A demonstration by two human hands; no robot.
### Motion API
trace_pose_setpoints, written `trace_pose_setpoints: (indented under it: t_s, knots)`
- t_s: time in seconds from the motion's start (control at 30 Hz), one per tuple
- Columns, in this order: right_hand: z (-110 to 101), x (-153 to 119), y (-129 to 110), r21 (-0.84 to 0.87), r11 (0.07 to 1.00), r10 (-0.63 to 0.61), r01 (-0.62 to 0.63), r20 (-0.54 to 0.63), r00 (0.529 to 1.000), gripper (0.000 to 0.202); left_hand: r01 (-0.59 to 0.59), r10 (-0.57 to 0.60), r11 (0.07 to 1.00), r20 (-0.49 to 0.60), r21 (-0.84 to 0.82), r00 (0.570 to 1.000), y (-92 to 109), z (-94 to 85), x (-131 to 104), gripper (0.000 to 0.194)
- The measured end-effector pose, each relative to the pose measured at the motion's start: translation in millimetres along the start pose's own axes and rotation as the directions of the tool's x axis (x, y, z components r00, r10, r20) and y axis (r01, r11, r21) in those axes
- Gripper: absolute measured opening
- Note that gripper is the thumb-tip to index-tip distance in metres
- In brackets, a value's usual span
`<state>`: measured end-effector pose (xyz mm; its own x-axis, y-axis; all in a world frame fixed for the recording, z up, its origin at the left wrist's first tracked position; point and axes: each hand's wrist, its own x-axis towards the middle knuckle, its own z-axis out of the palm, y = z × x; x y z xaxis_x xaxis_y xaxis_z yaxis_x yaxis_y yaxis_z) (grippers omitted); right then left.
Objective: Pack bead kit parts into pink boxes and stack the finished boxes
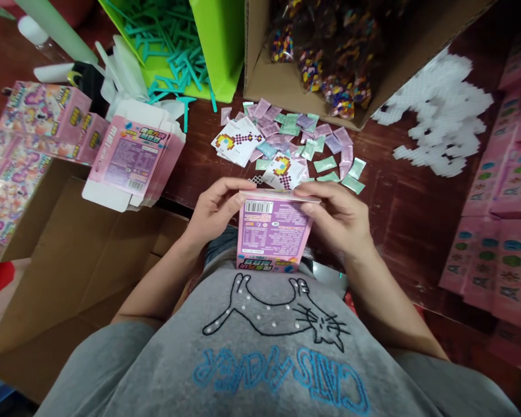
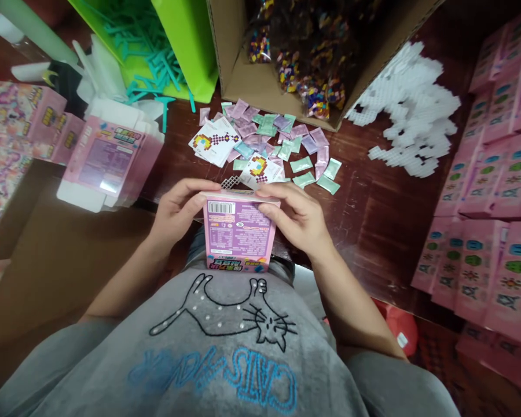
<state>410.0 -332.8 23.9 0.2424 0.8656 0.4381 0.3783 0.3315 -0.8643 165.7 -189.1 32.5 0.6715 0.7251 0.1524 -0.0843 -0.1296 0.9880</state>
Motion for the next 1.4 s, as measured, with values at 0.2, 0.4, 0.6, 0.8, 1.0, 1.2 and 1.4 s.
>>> trace_pose_setpoints:
  t_s: [0.2,0.4,0.6,0.8,1.0,1.2,1.4]
  knots:
    - [2,9,-23,0.041,0.961,0.274,-0.273,-0.012,0.962,0.015,0.093,-0.098,0.993,0.061,0.078,0.993,25,5.3,4,0.027]
    - [-1,21,-23,0.044,0.952,0.304,-0.304,0.001,0.953,0.022,0.018,-0.029,0.985,0.063,0.173,0.998,31,-2.4,14,0.022]
    - [-13,7,-21,0.015,0.99,0.139,-0.143,0.154,0.978,0.033,-0.002,0.004,0.95,-0.004,0.311,1.0,31,-10.7,9,0.046]
    - [-27,-3,-2,-0.057,0.993,0.112,-0.108,0.088,0.99,0.044,0.117,-0.114,0.959,-0.026,0.257,0.993,12,-1.3,32,0.028]
    - [-26,-30,-21,-0.042,0.984,0.171,-0.171,-0.018,0.985,0.039,-0.066,-0.003,0.932,0.19,0.355,0.982,28,8.9,45,0.028]
    - [-12,-49,-9,0.097,0.943,0.328,-0.319,-0.092,0.94,0.051,-0.139,0.116,0.986,0.218,0.095,0.969,7,10.5,43,0.049]
    - [-5,-42,-4,0.159,0.942,0.302,-0.296,-0.017,0.953,0.033,-0.177,0.136,0.962,0.2,0.208,0.97,10,4.3,23,0.018]
